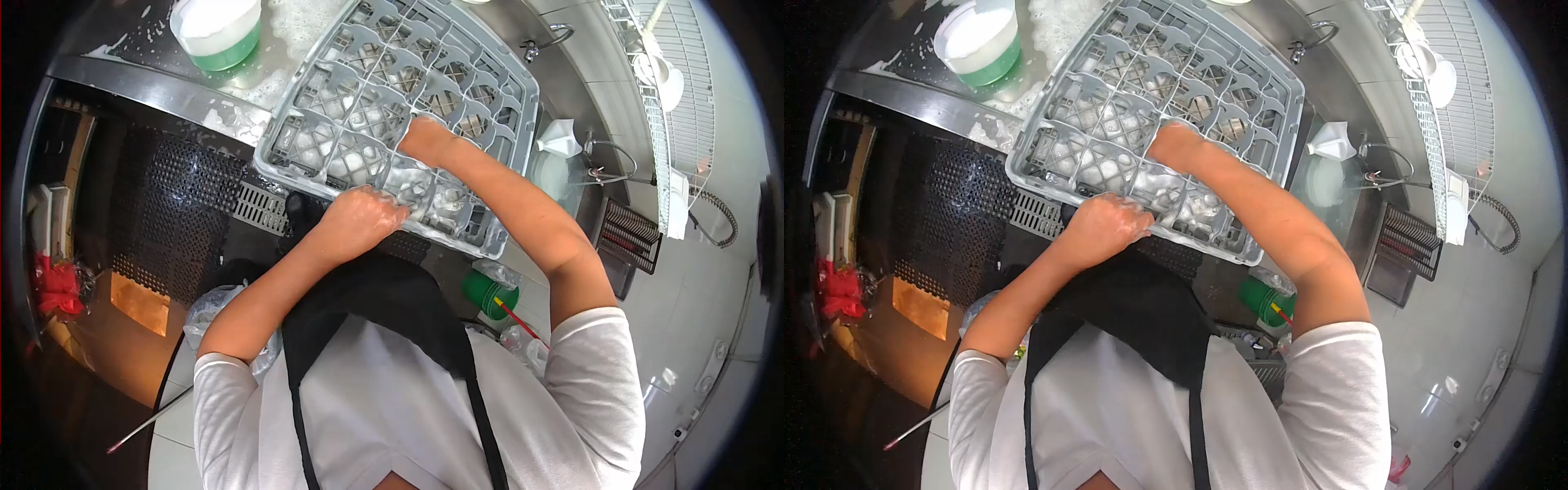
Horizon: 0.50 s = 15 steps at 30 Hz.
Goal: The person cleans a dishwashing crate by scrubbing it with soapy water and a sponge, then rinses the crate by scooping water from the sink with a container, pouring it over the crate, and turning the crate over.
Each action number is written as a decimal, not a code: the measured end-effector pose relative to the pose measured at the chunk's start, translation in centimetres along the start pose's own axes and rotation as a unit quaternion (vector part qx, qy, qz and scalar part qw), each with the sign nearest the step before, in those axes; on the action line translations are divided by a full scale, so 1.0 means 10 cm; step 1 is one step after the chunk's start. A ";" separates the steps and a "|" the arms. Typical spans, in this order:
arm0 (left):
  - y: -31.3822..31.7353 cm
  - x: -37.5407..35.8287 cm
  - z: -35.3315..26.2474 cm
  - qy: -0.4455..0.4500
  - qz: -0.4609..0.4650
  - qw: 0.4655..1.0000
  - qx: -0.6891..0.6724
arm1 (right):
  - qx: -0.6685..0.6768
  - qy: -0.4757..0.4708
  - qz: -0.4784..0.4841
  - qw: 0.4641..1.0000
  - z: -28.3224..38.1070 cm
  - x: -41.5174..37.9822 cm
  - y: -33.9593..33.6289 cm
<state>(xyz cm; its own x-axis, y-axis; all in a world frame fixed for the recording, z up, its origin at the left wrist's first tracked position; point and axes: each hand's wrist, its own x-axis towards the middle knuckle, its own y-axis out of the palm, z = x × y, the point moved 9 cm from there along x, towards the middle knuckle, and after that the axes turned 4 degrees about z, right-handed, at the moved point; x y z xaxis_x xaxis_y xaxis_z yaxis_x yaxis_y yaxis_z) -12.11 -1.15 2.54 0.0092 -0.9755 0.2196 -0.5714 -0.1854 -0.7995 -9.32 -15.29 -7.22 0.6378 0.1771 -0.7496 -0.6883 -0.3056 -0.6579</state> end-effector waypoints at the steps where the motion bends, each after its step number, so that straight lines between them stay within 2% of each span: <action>1: 0.00 -0.01 0.00 0.000 0.004 1.000 -0.004 | 0.010 0.001 -0.010 1.000 0.02 -0.03 -0.06; 6: 0.00 0.04 -0.02 -0.002 0.029 1.000 -0.010 | 0.080 0.016 -0.018 0.996 -0.03 -0.08 0.02; 10: -0.09 0.07 -0.06 -0.001 0.029 1.000 -0.002 | 0.059 0.008 -0.033 0.998 0.05 -0.07 -0.03; 14: -0.09 0.09 -0.07 -0.002 0.035 0.999 0.001 | 0.071 0.041 -0.115 0.990 -0.07 -0.10 0.03; 15: -0.09 0.09 -0.07 -0.001 0.038 0.999 -0.004 | 0.094 0.055 -0.172 0.979 -0.10 -0.24 -0.04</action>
<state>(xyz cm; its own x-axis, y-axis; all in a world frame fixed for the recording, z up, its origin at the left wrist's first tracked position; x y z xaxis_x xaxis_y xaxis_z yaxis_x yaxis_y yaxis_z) -12.20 -1.75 3.82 -0.0335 -0.9869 0.1576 -0.5771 -0.1096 -0.8093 -10.17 -16.54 -5.09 0.8697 0.1344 -0.4750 -0.4704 -0.0659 -0.8800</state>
